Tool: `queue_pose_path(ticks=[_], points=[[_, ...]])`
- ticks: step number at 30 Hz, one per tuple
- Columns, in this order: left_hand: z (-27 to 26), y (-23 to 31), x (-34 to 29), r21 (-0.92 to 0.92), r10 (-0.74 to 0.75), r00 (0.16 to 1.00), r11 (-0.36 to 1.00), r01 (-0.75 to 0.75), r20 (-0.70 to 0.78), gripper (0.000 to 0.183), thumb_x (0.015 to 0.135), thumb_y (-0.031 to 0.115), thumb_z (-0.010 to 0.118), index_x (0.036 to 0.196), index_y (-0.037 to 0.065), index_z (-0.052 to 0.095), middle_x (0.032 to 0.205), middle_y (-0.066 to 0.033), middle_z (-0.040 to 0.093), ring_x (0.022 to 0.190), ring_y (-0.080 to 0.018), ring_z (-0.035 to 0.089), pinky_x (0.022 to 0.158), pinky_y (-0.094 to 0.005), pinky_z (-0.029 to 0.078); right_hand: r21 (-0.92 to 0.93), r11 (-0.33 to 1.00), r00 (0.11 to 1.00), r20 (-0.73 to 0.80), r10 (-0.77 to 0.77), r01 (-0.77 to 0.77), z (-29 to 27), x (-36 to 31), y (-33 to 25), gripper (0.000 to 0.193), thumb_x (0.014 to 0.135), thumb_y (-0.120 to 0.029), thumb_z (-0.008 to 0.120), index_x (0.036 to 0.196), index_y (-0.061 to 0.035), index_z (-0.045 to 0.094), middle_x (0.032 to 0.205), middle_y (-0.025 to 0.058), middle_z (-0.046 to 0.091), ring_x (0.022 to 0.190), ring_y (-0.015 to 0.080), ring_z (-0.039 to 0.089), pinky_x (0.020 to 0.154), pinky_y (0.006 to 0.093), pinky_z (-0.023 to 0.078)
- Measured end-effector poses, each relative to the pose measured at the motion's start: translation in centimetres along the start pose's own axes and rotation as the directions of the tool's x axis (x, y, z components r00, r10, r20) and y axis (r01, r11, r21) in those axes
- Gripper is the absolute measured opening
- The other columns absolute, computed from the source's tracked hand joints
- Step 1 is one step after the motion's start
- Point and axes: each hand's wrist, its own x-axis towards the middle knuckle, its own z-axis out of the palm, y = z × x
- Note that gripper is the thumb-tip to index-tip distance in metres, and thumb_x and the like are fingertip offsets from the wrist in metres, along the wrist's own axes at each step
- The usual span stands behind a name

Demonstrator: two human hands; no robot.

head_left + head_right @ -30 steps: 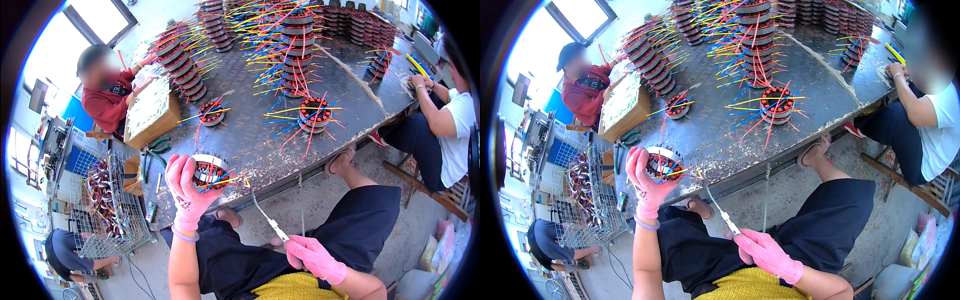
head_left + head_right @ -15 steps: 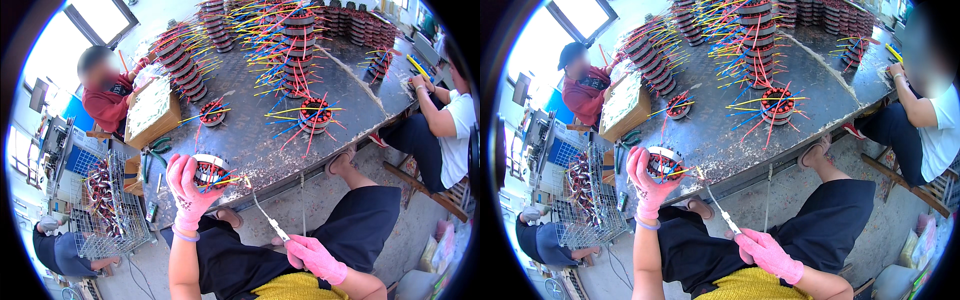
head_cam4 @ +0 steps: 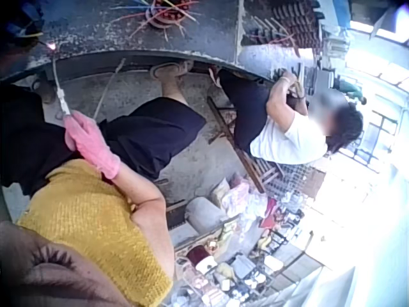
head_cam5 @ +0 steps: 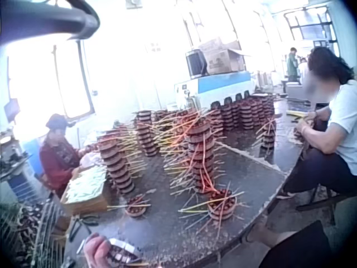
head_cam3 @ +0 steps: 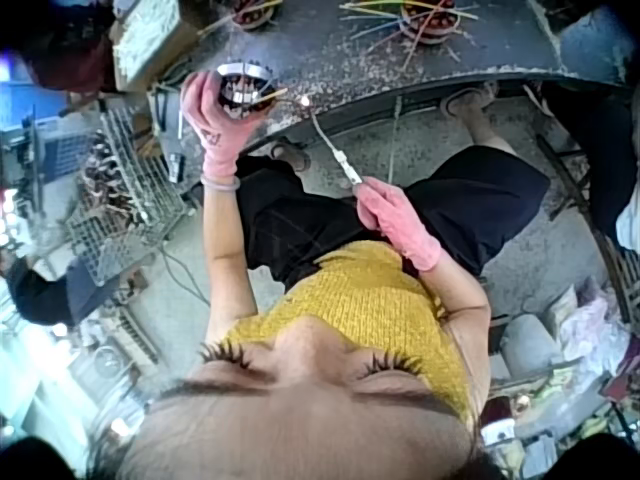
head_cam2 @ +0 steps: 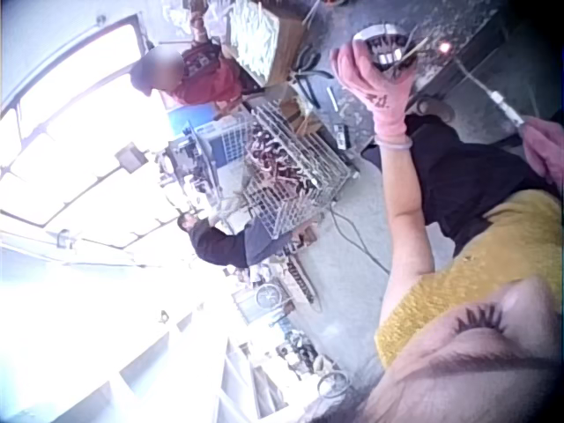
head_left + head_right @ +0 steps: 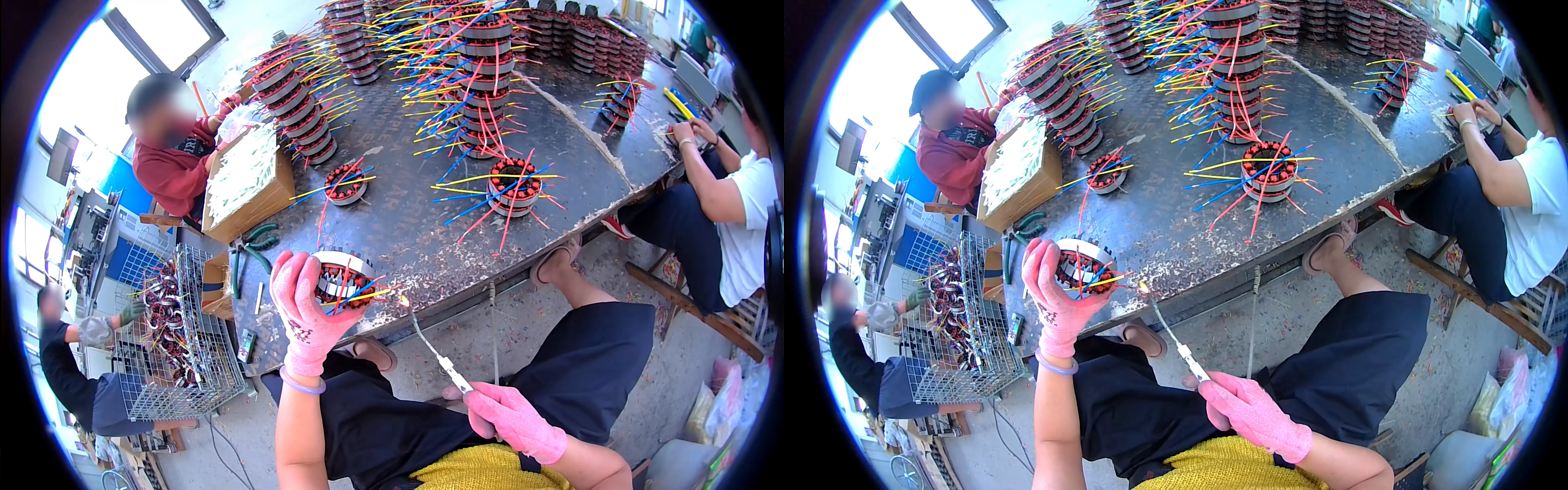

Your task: The person holds a motor stator and applies a soldering iron to the wire connections. They move the stator by hand and continue soldering different points while wearing pink gloves.

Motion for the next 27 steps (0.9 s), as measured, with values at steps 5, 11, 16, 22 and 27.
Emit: queue_pose_path(ticks=[5, 11, 16, 22, 27], points=[[0.1, -0.1, -0.1, -0.005, -0.007, 1.0, 1.0, 0.007, -0.006, 0.1, 0.048, 0.024, 0.096, 0.133, 0.006, 0.046, 0.129, -0.0144, 0.046, 0.123, -0.0414, 0.047, 0.103, -0.0539, 0.042, -0.006, 1.0, 1.0, -0.006, 0.01, -0.01, 0.0, 0.0, 0.0, 0.045, 0.104, -0.035, 0.047, 0.134, -0.0031, 0.057, 0.067, -0.0043, 0.047, 0.06, 0.0037, 0.039, 0.056, 0.0206, 0.032], [0.1, -0.1, -0.1, -0.005, -0.009, 1.0, 1.0, 0.009, -0.001, 0.101, 0.047, 0.024, 0.096, 0.133, 0.006, 0.046, 0.129, -0.0145, 0.046, 0.123, -0.0418, 0.047, 0.104, -0.054, 0.041, -0.026, 1.0, 1.0, -0.012, 0.012, -0.012, 0.0, 0.0, 0.1, 0.044, 0.104, -0.035, 0.047, 0.134, -0.0032, 0.057, 0.068, -0.0046, 0.046, 0.061, 0.0038, 0.039, 0.056, 0.0206, 0.032], [0.0, -0.1, -0.1, -0.01, -0.013, 1.0, 1.0, 0.013, 0.005, 0.101, 0.046, 0.023, 0.095, 0.133, 0.007, 0.046, 0.129, -0.0144, 0.046, 0.123, -0.0418, 0.047, 0.104, -0.0541, 0.041, 0.004, 1.0, 1.0, 0.001, 0.015, -0.015, 0.0, -0.1, -0.1, 0.043, 0.104, -0.033, 0.047, 0.134, -0.003, 0.057, 0.068, -0.005, 0.046, 0.061, 0.0039, 0.039, 0.057, 0.0206, 0.032], [-0.1, 0.0, 0.0, -0.011, -0.022, 1.0, 1.0, 0.022, 0.017, 0.099, 0.047, 0.023, 0.095, 0.132, 0.006, 0.046, 0.129, -0.0144, 0.046, 0.122, -0.0415, 0.047, 0.103, -0.0539, 0.041, 0.036, 0.999, 0.999, -0.016, 0.028, -0.027, 0.2, -0.1, -0.1, 0.041, 0.104, -0.032, 0.048, 0.132, -0.0032, 0.058, 0.067, -0.005, 0.046, 0.061, 0.0042, 0.039, 0.056, 0.021, 0.032], [-0.6, 0.2, 0.7, -0.002, -0.047, 0.986, 0.999, 0.048, 0.157, 0.105, 0.049, 0.024, 0.095, 0.138, 0.004, 0.042, 0.131, -0.0165, 0.045, 0.125, -0.0387, 0.046, 0.104, -0.0479, 0.041, -0.044, 0.999, 0.997, -0.076, 0.001, -0.005, -0.4, 0.3, 0.6, 0.039, 0.104, -0.03, 0.048, 0.131, -0.0039, 0.059, 0.066, -0.0048, 0.046, 0.06, 0.0044, 0.039, 0.056, 0.0211, 0.032]])
